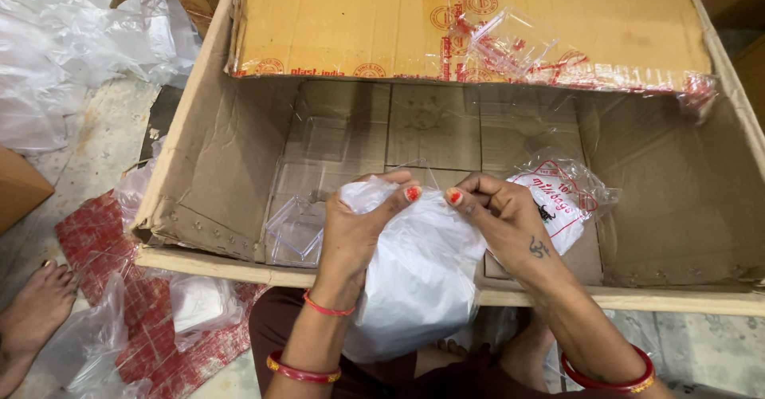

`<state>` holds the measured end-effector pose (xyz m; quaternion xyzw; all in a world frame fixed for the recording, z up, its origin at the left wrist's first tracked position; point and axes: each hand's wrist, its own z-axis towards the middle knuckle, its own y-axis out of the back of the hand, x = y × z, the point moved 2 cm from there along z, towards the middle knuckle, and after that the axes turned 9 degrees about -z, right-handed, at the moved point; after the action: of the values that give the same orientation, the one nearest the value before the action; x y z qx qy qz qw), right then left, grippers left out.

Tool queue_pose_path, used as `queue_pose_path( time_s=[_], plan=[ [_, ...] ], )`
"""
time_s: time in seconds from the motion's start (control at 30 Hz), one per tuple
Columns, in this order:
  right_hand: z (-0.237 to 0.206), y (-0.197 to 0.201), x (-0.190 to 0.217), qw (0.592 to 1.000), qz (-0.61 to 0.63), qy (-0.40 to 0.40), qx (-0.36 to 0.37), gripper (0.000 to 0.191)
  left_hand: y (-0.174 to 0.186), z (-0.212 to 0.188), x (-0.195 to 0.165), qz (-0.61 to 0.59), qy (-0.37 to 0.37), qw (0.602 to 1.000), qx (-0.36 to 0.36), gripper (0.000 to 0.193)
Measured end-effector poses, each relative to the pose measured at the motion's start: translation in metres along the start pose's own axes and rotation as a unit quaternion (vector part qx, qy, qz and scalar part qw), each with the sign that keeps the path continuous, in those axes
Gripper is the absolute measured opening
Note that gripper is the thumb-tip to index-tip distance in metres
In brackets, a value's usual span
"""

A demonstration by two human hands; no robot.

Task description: The person sits on the floor in front of an open cardboard box and packs clear plastic containers into white plastic bags, placing each filled bag back into the box. They repeatedly open bags, insert containers, and set filled bags aside.

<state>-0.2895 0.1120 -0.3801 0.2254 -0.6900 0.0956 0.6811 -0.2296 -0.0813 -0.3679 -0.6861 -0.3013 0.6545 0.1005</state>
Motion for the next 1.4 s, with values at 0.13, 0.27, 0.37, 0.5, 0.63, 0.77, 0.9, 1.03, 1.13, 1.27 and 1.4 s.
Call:
queue_pose_path(
  time_s=[0.13,0.27,0.37,0.5,0.63,0.77,0.9,1.03,1.13,1.27,1.4],
  plan=[
    [0.000,0.001,0.008,0.999,-0.014,0.016,0.042,0.020,0.001,0.003,0.003,0.059,-0.013,0.998,0.019,0.022],
    [-0.006,-0.006,0.019,0.991,-0.074,0.080,0.079,0.022,0.009,0.006,0.015,0.054,0.005,0.998,0.034,0.028],
    [-0.010,-0.010,0.022,0.984,-0.059,0.132,0.100,0.021,0.011,0.005,0.020,0.046,0.003,0.998,0.043,0.031],
    [-0.011,-0.002,0.018,0.966,0.212,0.071,0.126,0.015,0.007,0.001,0.011,0.043,0.062,0.996,0.041,0.039],
    [-0.010,0.020,0.023,0.778,0.592,0.103,0.182,0.013,0.001,-0.008,-0.010,-0.074,0.221,0.971,-0.056,0.041],
    [-0.009,0.026,0.027,0.874,0.455,0.111,0.132,0.022,-0.003,-0.012,-0.019,0.008,0.154,0.976,-0.155,0.031],
    [-0.015,-0.002,0.025,0.959,0.180,0.131,0.174,0.037,-0.006,-0.010,-0.004,0.127,0.013,0.990,-0.055,0.042],
    [-0.014,-0.010,0.020,0.992,0.081,0.046,0.089,0.023,0.007,-0.006,0.011,0.095,0.021,0.995,-0.020,0.047],
    [-0.019,-0.006,0.018,0.959,0.259,0.034,0.110,0.014,0.017,-0.005,0.015,0.012,0.110,0.994,0.017,0.044],
    [-0.024,-0.002,0.012,0.934,0.346,-0.013,0.082,0.013,0.020,-0.008,0.014,-0.005,0.176,0.983,-0.043,0.035],
    [-0.020,0.011,0.012,0.908,0.416,-0.007,0.048,0.018,0.015,-0.009,0.001,-0.118,0.211,0.970,0.017,0.032]
  ],
)
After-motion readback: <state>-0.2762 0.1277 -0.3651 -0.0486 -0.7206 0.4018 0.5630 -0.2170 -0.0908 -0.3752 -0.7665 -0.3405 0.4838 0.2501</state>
